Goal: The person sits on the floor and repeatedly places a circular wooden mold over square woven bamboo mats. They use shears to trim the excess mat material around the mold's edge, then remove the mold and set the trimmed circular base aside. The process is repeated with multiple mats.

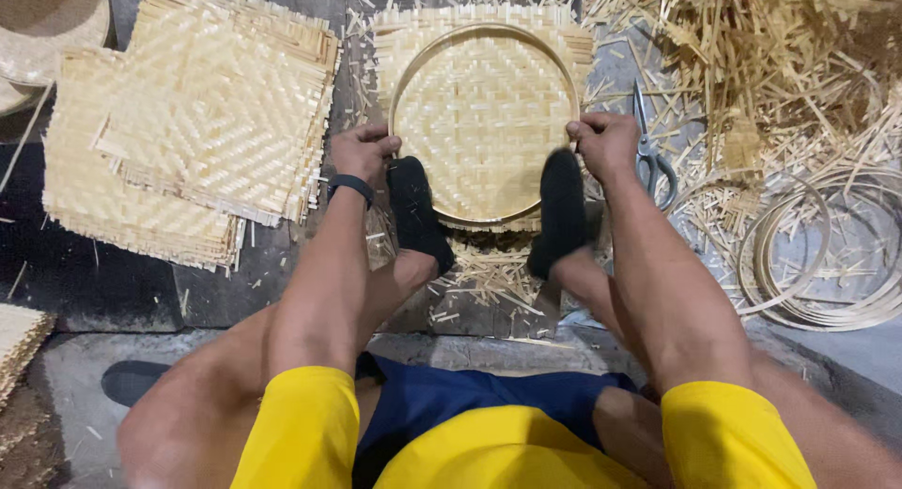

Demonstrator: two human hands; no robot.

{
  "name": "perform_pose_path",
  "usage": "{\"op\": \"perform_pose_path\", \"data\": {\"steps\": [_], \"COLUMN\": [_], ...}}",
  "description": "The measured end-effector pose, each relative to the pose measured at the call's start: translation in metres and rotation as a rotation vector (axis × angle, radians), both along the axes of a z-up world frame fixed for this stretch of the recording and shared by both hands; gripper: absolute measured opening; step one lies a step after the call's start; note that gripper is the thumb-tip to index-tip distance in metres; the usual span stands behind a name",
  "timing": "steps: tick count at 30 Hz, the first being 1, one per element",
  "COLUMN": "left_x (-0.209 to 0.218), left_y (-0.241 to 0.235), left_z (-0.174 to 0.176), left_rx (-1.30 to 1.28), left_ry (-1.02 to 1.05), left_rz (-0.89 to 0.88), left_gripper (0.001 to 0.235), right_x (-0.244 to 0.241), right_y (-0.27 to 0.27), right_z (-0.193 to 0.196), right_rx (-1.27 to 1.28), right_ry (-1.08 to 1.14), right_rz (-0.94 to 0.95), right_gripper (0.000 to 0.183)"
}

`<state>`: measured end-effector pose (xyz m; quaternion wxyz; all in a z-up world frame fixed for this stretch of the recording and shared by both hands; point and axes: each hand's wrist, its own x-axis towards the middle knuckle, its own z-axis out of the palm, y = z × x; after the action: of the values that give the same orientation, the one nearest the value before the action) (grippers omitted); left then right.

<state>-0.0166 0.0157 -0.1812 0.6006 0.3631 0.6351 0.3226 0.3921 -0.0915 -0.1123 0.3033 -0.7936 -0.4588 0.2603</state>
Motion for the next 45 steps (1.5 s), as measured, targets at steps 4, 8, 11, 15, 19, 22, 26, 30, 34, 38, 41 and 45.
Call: {"op": "perform_pose_path", "data": {"steps": [4, 8, 11, 15, 19, 22, 26, 30, 34, 38, 41, 45], "left_x": [0.003, 0.016, 0.050, 0.107, 0.130, 0.132, 0.134, 0.134, 0.138, 0.135, 0.134, 0.135], "left_y": [0.004, 0.024, 0.054, 0.099, 0.120, 0.119, 0.129, 0.133, 0.139, 0.136, 0.137, 0.143], "left_z": [0.038, 0.087, 0.099, 0.083, 0.059, 0.064, 0.080, 0.071, 0.071, 0.062, 0.067, 0.059], "left_rx": [-0.046, 0.025, 0.251, 0.928, 0.708, 0.486, 0.353, 0.488, 0.531, 0.651, 0.742, 0.360], "left_ry": [0.079, 0.569, 0.769, 0.672, 0.392, 0.305, 0.346, 0.253, 0.329, 0.428, 0.482, 0.489], "left_rz": [-0.073, -0.347, -0.468, -0.736, -0.618, -0.571, -0.615, -0.614, -0.647, -0.723, -0.768, -0.872], "left_gripper": [0.029, 0.047, 0.056, 0.047, 0.040, 0.036, 0.033, 0.032, 0.030, 0.028, 0.032, 0.045], "right_x": [0.005, -0.031, -0.098, -0.181, -0.178, -0.175, -0.185, -0.192, -0.183, -0.127, -0.084, -0.067], "right_y": [0.008, 0.008, -0.002, -0.022, -0.025, -0.034, -0.035, -0.041, -0.024, 0.050, 0.128, 0.176], "right_z": [0.009, 0.049, 0.067, 0.051, 0.026, 0.027, 0.026, 0.017, 0.035, 0.053, 0.057, 0.047], "right_rx": [0.027, 0.005, -0.194, -0.034, 0.105, 0.112, -0.028, 0.068, -0.059, 0.159, 0.311, -0.109], "right_ry": [0.049, -0.145, -0.385, -0.674, -0.751, -0.736, -0.737, -0.772, -0.592, -0.249, -0.567, -0.103], "right_rz": [0.018, 0.066, 0.473, 0.950, 0.939, 0.911, 0.897, 0.853, 0.864, 0.790, 0.527, 0.414], "right_gripper": [0.021, 0.035, 0.085, 0.093, 0.096, 0.096, 0.099, 0.101, 0.090, 0.059, 0.048, 0.023]}}
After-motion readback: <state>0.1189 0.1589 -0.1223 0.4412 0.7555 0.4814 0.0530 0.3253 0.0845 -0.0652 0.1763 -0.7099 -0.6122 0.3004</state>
